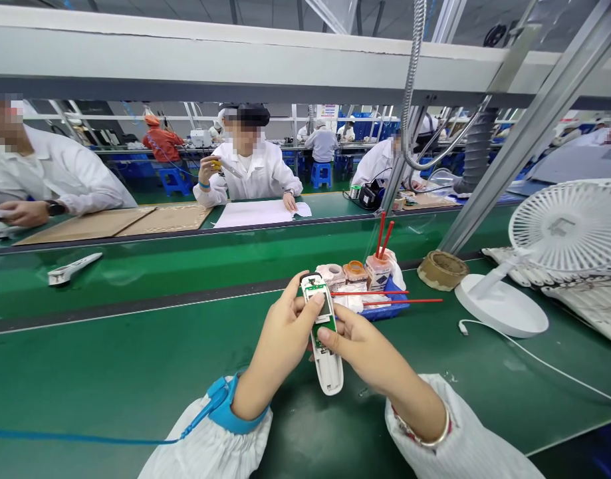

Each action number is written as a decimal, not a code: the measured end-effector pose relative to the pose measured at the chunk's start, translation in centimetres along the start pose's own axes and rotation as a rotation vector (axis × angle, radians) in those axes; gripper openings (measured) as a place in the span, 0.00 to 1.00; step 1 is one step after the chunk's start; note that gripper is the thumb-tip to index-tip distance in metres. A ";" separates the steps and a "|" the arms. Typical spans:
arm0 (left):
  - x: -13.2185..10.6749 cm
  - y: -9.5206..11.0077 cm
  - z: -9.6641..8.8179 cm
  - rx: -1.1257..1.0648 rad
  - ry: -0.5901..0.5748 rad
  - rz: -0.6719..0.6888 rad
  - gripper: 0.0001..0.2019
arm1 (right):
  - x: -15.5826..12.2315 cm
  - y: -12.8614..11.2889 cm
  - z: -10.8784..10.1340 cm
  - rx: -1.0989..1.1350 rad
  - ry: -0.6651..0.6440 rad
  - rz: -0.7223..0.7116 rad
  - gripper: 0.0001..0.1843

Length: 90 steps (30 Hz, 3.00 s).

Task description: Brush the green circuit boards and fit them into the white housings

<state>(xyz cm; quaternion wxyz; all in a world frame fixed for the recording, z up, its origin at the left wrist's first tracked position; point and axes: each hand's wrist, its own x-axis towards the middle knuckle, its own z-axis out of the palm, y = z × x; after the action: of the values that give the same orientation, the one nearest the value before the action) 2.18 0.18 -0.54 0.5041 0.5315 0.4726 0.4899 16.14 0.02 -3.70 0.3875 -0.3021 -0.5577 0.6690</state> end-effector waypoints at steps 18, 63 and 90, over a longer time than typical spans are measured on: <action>0.0 0.8 -0.6 -0.139 -0.092 -0.066 0.31 | -0.2 -0.1 0.6 0.233 -0.013 0.133 0.25; 0.4 -0.1 -0.6 -0.181 -0.010 0.043 0.32 | 2.1 1.5 1.8 -0.108 0.127 -0.111 0.20; 0.1 0.4 0.3 -0.345 -0.152 -0.040 0.23 | 1.1 1.2 2.8 0.305 0.192 -0.028 0.21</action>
<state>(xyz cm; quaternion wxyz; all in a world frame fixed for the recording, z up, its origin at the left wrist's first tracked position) 2.48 0.20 -0.12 0.6317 0.4632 0.3527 0.5118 13.02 -0.62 -4.29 0.4896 -0.2942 -0.4146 0.7085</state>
